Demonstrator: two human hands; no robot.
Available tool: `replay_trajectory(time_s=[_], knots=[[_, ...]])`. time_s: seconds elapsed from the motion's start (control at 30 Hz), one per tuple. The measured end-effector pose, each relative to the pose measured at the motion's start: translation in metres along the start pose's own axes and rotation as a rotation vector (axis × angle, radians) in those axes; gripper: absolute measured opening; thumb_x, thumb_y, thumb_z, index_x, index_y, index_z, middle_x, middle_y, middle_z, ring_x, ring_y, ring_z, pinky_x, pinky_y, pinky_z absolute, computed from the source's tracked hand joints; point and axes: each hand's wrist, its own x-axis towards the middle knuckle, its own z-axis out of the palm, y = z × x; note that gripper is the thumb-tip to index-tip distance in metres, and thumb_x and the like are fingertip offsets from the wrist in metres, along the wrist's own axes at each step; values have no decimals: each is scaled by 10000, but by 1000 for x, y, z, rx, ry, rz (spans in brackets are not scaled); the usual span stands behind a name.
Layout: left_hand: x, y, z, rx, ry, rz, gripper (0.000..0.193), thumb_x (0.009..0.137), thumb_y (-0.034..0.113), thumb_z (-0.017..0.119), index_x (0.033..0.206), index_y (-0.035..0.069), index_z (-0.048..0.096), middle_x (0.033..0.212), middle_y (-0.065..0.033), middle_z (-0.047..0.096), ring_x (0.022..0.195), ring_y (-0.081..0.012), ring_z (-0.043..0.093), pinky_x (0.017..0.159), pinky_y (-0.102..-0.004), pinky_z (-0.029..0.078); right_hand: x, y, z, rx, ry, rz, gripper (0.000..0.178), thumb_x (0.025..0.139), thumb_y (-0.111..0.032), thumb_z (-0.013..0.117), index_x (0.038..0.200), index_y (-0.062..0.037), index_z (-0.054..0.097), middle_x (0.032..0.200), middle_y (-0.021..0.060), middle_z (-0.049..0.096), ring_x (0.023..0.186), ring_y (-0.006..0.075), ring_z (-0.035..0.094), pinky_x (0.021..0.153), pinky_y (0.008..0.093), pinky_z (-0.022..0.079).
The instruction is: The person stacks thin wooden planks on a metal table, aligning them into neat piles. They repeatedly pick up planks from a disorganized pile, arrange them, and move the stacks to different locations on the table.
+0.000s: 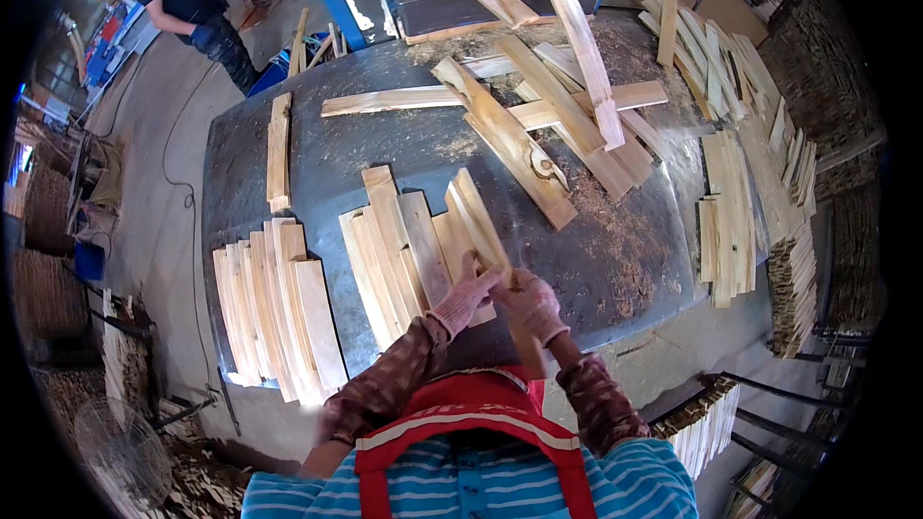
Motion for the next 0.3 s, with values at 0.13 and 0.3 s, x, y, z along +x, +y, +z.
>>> replay_trajectory(time_s=[0.13, 0.3], knots=[[-12, 8, -19, -495, -70, 108, 533, 971, 202, 655, 1420, 41, 417, 1170, -111, 635, 1027, -258, 671, 882, -399, 583, -27, -22, 31, -425, 215, -509, 640, 867, -310, 729, 1398, -11, 537, 1171, 162, 706, 1005, 361, 709, 872, 364, 563], [-31, 3, -62, -705, -125, 150, 509, 957, 122, 664, 1426, 81, 470, 1302, -147, 617, 1125, -318, 670, 937, -453, 588, -5, 14, 30, 807, -500, 155, 816, 894, -229, 664, 1604, -187, 262, 1608, 150, 336, 1301, 361, 572, 1078, 499, 468]])
